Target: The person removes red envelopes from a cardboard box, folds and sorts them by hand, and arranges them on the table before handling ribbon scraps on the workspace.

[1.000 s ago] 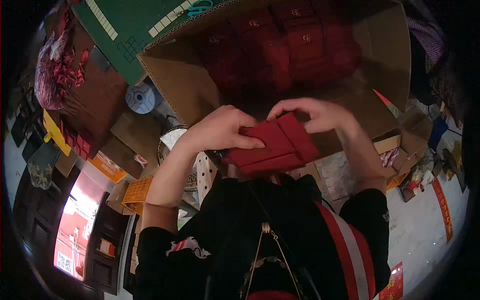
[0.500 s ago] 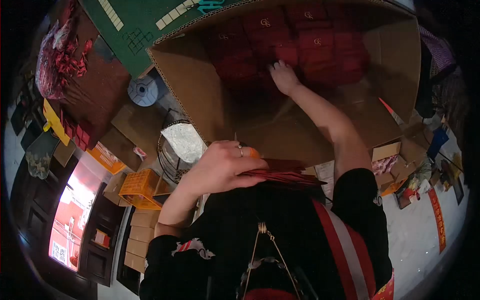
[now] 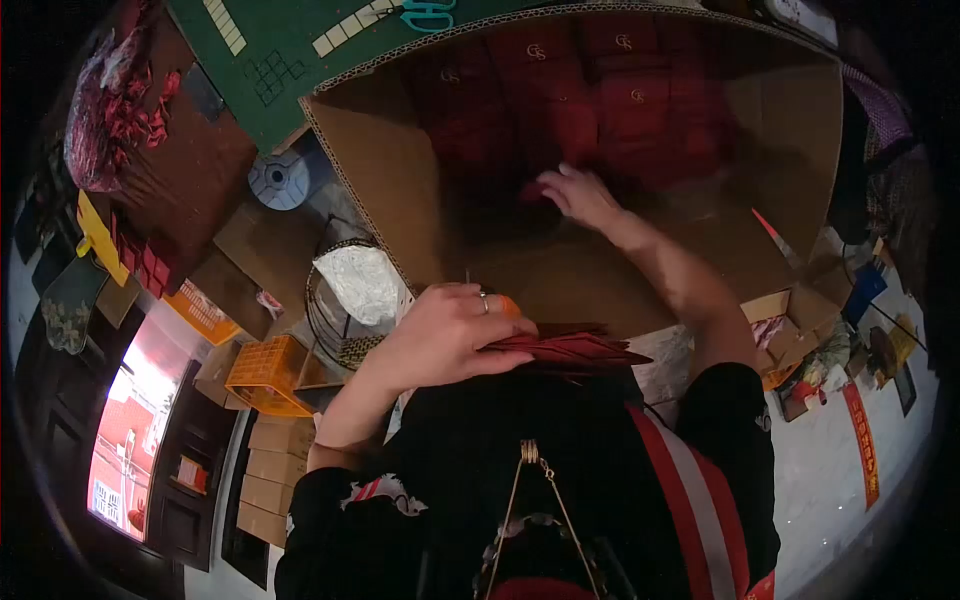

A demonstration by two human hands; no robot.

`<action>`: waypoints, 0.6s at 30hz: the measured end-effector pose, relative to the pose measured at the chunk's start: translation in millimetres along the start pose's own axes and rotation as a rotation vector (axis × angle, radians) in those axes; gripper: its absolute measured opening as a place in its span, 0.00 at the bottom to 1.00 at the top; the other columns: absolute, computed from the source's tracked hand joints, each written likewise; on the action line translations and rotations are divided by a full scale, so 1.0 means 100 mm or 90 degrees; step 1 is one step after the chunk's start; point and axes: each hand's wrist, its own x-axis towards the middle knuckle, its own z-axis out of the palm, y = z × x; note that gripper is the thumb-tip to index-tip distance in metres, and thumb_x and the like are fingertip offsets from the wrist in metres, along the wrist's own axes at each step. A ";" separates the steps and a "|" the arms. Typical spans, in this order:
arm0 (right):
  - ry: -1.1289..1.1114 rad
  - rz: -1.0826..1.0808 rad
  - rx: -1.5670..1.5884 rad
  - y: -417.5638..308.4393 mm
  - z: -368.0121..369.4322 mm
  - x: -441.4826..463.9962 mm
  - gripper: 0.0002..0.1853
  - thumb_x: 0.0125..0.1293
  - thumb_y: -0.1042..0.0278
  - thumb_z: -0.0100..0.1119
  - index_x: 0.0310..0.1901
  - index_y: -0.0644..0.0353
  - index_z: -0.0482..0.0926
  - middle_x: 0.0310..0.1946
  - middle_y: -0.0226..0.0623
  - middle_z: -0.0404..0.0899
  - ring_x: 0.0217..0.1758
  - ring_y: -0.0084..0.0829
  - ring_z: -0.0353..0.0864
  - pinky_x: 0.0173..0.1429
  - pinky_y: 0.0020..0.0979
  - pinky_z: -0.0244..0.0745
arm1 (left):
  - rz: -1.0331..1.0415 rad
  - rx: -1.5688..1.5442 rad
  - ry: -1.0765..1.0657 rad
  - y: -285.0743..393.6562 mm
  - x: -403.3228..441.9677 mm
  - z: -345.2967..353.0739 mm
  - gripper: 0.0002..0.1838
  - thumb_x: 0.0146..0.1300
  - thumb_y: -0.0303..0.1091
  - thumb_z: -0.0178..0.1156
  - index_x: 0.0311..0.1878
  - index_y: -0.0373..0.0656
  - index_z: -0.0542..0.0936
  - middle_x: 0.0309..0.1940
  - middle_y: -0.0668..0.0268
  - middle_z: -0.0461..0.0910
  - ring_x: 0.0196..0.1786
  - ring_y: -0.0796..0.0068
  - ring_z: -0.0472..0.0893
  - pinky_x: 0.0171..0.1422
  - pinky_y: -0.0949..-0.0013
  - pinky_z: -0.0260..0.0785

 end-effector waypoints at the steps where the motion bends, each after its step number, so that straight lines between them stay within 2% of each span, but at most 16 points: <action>1: 0.088 -0.125 -0.140 -0.09 -0.11 -0.03 0.16 0.69 0.65 0.51 0.57 0.56 0.72 0.46 0.50 0.77 0.47 0.48 0.79 0.51 0.43 0.76 | -0.006 -0.003 -0.008 0.00 0.01 -0.01 0.13 0.51 0.40 0.71 0.39 0.46 0.85 0.28 0.69 0.82 0.25 0.70 0.76 0.31 0.67 0.67; 2: 0.175 -0.250 -0.280 -0.19 -0.23 -0.07 0.20 0.72 0.62 0.48 0.63 0.57 0.70 0.51 0.52 0.77 0.48 0.47 0.79 0.52 0.42 0.77 | -0.012 -0.005 -0.017 -0.01 0.02 -0.02 0.13 0.51 0.40 0.71 0.38 0.46 0.85 0.28 0.69 0.82 0.24 0.70 0.76 0.30 0.68 0.67; 3: 0.190 -0.187 -0.246 -0.51 -0.39 -0.15 0.20 0.71 0.62 0.49 0.62 0.58 0.72 0.54 0.54 0.76 0.49 0.47 0.80 0.53 0.41 0.78 | -0.013 -0.002 -0.016 0.00 0.03 -0.03 0.13 0.51 0.40 0.71 0.38 0.46 0.85 0.28 0.69 0.82 0.24 0.70 0.76 0.30 0.68 0.67; 5: 0.296 -0.210 -0.333 -0.53 -0.52 0.10 0.19 0.70 0.63 0.50 0.60 0.59 0.72 0.53 0.55 0.75 0.49 0.47 0.81 0.52 0.42 0.78 | -0.014 0.018 -0.020 0.02 0.05 -0.04 0.13 0.51 0.40 0.71 0.38 0.46 0.85 0.27 0.69 0.82 0.23 0.71 0.75 0.29 0.68 0.66; 6: 0.375 -0.313 -0.304 -0.45 -0.58 0.29 0.20 0.69 0.62 0.51 0.59 0.60 0.73 0.51 0.55 0.76 0.47 0.48 0.80 0.50 0.44 0.78 | -0.016 0.020 -0.021 0.02 0.05 -0.04 0.13 0.51 0.40 0.71 0.38 0.46 0.85 0.27 0.69 0.82 0.23 0.71 0.75 0.29 0.68 0.66; 8: 0.327 -0.236 -0.267 -0.76 -0.83 0.35 0.18 0.67 0.64 0.54 0.57 0.57 0.74 0.46 0.53 0.77 0.48 0.51 0.78 0.52 0.44 0.76 | -0.009 0.030 -0.029 0.03 0.06 -0.04 0.13 0.52 0.40 0.71 0.37 0.45 0.85 0.26 0.69 0.82 0.22 0.71 0.74 0.29 0.68 0.66; 9: 0.314 -0.189 -0.384 -0.79 -0.92 0.49 0.19 0.65 0.63 0.55 0.57 0.57 0.74 0.47 0.53 0.77 0.49 0.51 0.78 0.53 0.43 0.76 | -0.009 0.033 -0.030 0.03 0.06 -0.05 0.13 0.52 0.40 0.71 0.37 0.45 0.85 0.26 0.69 0.82 0.22 0.71 0.74 0.29 0.68 0.66; 10: 0.316 -0.190 -0.383 -0.78 -0.99 0.62 0.19 0.65 0.63 0.55 0.57 0.57 0.74 0.47 0.53 0.77 0.49 0.51 0.78 0.53 0.43 0.76 | -0.009 0.030 -0.026 0.02 0.06 -0.05 0.13 0.52 0.41 0.71 0.37 0.45 0.85 0.26 0.70 0.82 0.22 0.72 0.74 0.29 0.68 0.65; 12: 0.353 -0.296 -0.500 -0.71 -1.10 0.95 0.22 0.63 0.62 0.57 0.58 0.58 0.74 0.50 0.53 0.76 0.49 0.51 0.78 0.54 0.44 0.76 | -0.008 0.029 -0.020 0.01 0.06 -0.04 0.13 0.53 0.41 0.71 0.37 0.45 0.85 0.26 0.70 0.82 0.21 0.72 0.74 0.28 0.68 0.65; 14: 0.361 -0.382 -0.537 -0.23 -1.18 1.50 0.24 0.62 0.61 0.57 0.58 0.60 0.73 0.53 0.54 0.75 0.51 0.51 0.77 0.54 0.44 0.76 | -0.008 0.014 0.000 -0.01 0.06 -0.02 0.12 0.52 0.41 0.72 0.36 0.45 0.85 0.25 0.70 0.81 0.21 0.73 0.74 0.28 0.69 0.65; 18: 0.283 -0.247 -0.488 -0.63 -1.13 1.20 0.22 0.64 0.59 0.55 0.57 0.62 0.74 0.46 0.55 0.79 0.48 0.50 0.79 0.53 0.44 0.77 | -0.030 0.019 -0.012 -0.01 0.04 -0.03 0.12 0.52 0.40 0.72 0.35 0.44 0.84 0.26 0.69 0.81 0.23 0.72 0.75 0.29 0.69 0.67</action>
